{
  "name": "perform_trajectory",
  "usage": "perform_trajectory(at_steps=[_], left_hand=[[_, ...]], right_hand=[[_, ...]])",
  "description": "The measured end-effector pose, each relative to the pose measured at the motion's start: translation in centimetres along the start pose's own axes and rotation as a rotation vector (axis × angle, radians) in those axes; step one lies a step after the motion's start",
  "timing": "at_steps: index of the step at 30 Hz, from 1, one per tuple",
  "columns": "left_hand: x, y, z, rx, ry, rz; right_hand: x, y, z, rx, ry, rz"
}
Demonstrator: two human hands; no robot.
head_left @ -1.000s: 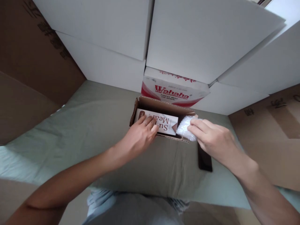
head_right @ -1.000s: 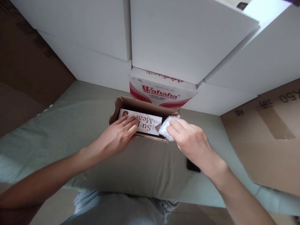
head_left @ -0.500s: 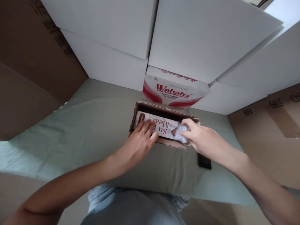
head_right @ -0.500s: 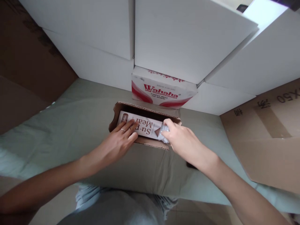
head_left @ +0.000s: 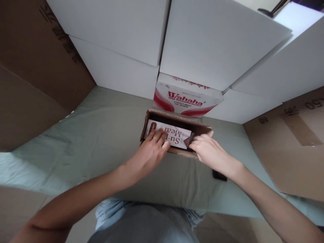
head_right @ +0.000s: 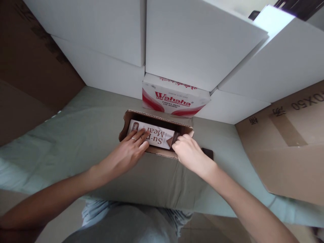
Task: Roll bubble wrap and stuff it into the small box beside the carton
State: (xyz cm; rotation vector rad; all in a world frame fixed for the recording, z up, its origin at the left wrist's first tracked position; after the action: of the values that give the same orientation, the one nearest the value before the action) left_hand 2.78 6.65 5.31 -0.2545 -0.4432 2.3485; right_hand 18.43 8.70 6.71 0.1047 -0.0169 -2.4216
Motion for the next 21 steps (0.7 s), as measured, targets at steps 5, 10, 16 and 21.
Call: perform_trajectory(at_steps=[5,10,16,21], left_hand=[[0.8,-1.0,-0.1,-0.043,-0.007,-0.026],[2.4,-4.0,0.3,-0.05,0.055,-0.026],[4.8,-1.6,1.7,-0.571,0.34,0.154],[9.4,2.3,-6.0,-0.548,0.639,0.619]], right_hand=[[-2.8,2.9,3.9,-0.673,-0.191,-0.3],[-8.3,3.0,-1.6,-0.723,-0.807,-0.748],[-10.1,2.2,-6.9,-0.752,-1.213,-0.911],[-7.3,1.7,-10.4,-0.749,-1.415,-0.874]])
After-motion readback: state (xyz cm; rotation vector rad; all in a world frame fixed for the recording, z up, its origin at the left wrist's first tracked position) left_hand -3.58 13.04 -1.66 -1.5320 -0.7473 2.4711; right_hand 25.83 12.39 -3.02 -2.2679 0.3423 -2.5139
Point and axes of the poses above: each hand's wrist, its own y-axis away from the middle knuckle, its own z-axis out of the back of the hand, x = y × z, the point moved 6 cm from there along -y, towards the middle knuckle, and after that the axes turned 10 degrees about -x, right-handed, at the moved point
